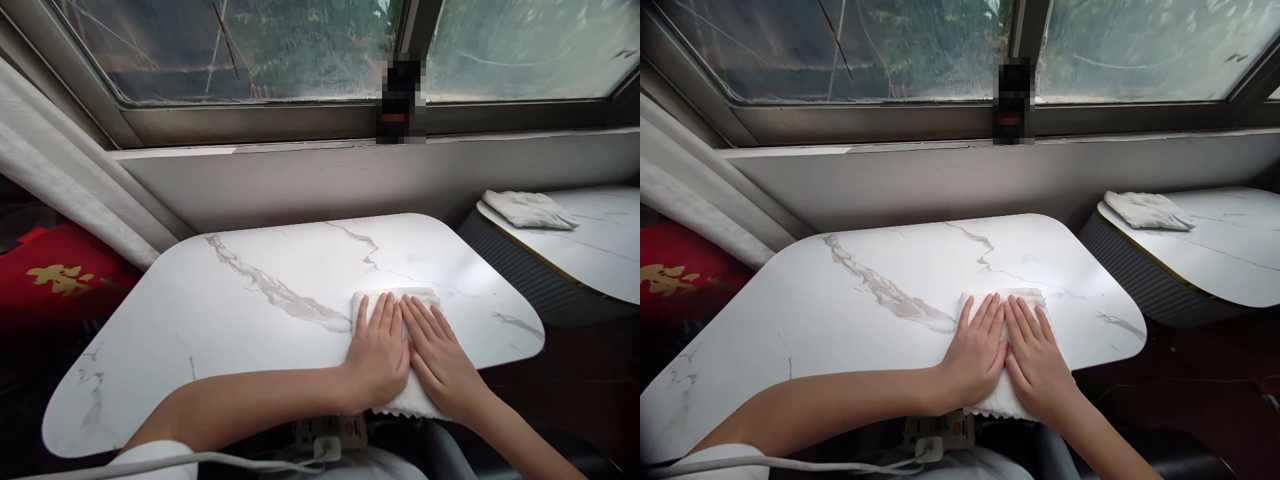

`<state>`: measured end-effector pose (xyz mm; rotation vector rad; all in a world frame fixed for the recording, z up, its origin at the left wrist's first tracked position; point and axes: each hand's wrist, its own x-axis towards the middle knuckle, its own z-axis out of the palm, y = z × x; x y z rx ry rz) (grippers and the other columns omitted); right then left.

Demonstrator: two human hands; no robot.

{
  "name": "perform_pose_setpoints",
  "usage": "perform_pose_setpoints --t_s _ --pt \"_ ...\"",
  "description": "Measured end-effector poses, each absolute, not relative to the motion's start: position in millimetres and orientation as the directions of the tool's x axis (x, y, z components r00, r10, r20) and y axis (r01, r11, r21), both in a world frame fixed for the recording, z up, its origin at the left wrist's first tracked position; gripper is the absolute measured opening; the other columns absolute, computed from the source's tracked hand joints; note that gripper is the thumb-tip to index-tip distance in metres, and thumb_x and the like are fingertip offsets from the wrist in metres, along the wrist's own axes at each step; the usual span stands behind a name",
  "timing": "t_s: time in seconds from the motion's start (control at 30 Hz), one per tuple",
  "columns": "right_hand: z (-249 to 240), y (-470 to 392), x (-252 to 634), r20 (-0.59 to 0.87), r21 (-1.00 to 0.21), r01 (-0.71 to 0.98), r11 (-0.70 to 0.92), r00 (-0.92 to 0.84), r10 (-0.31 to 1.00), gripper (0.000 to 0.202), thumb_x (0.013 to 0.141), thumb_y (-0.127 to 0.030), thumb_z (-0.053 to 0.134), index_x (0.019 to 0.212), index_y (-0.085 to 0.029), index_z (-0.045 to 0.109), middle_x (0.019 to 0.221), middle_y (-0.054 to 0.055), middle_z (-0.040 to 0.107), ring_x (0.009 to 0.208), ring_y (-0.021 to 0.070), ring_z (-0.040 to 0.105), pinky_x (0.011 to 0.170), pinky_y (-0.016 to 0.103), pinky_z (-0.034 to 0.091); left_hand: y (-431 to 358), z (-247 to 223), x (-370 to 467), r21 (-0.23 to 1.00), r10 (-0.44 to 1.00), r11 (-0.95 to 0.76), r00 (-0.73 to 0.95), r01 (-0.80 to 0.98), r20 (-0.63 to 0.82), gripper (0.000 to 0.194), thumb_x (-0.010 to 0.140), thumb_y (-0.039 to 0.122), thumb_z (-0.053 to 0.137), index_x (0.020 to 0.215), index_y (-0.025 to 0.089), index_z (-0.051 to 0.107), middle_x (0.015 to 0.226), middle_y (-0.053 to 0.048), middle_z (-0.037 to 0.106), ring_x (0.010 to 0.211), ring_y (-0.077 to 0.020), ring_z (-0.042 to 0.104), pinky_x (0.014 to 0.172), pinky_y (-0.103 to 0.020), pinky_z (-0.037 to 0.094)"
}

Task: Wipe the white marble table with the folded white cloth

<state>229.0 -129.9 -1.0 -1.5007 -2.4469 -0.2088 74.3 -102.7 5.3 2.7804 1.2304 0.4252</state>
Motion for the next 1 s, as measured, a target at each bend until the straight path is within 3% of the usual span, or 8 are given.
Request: perform_pose_setpoints --t_s 0.1,0.17,0.3,0.37,0.67,1.0 --pt "0.9 -123.1 238.4 0.242 -0.083 0.907 0.413 -0.384 0.891 0.066 0.093 -0.019 0.023 0.148 -0.022 -0.014 0.154 0.005 0.021 0.14 0.0204 0.019 0.111 0.05 0.028 -96.0 7.0 81.9 0.206 0.735 -0.678 0.647 0.706 0.201 0.055 0.098 0.032 0.019 0.143 0.002 0.026 0.152 -0.013 0.022 0.142 -0.0233 0.01 0.115 -0.048 0.008" --pt "1.7 -108.8 243.5 0.206 -0.126 0.921 0.369 -0.34 0.918 0.063 0.093 -0.02 0.023 0.149 -0.024 -0.004 0.153 0.003 0.024 0.14 0.0187 0.021 0.112 0.049 0.026 -82.7 7.7 87.8 0.223 0.738 -0.675 0.648 0.703 0.19 0.055 0.097 0.032 0.019 0.143 0.002 0.027 0.151 -0.013 0.023 0.141 -0.0229 0.012 0.115 -0.048 0.008" --pt "2.5 -59.0 248.5 0.168 -0.156 0.947 0.282 -0.255 0.952 0.056 0.09 -0.023 0.023 0.146 -0.012 0.026 0.15 0.008 0.031 0.139 0.0199 0.024 0.114 0.047 0.021 -36.1 6.0 100.3 0.244 0.758 -0.652 0.622 0.718 0.196 0.054 0.095 0.029 0.023 0.142 0.003 0.029 0.15 -0.012 0.027 0.14 -0.0207 0.018 0.116 -0.045 0.007" --pt "3.2 -26.1 249.2 0.159 -0.151 0.954 0.259 -0.235 0.959 0.056 0.088 -0.022 0.024 0.142 -0.007 0.033 0.148 0.01 0.034 0.138 0.021 0.026 0.114 0.046 0.021 -5.4 4.0 106.1 0.248 0.778 -0.628 0.596 0.738 0.199 0.054 0.093 0.027 0.025 0.142 0.004 0.031 0.15 -0.012 0.028 0.14 -0.02 0.02 0.116 -0.044 0.006" --pt "3.7 109.3 252.4 0.207 -0.17 0.94 0.296 -0.26 0.943 0.057 0.085 -0.022 0.026 0.139 -0.008 0.039 0.146 0.01 0.039 0.135 0.0213 0.032 0.112 0.043 0.022 115.3 1.9 121.9 0.225 0.868 -0.493 0.459 0.84 0.19 0.053 0.091 0.023 0.026 0.142 0.007 0.032 0.149 -0.01 0.031 0.139 -0.0175 0.023 0.115 -0.041 0.007" --pt "-0.2 149.0 279.4 0.247 -0.193 0.919 0.344 -0.294 0.923 0.055 0.086 -0.02 0.026 0.138 -0.012 0.04 0.145 0.009 0.041 0.134 0.0215 0.034 0.111 0.046 0.025 149.0 0.5 150.3 0.216 0.885 -0.452 0.404 0.866 0.23 0.053 0.091 0.022 0.024 0.141 0.005 0.033 0.148 -0.011 0.033 0.138 -0.0186 0.024 0.115 -0.042 0.008"
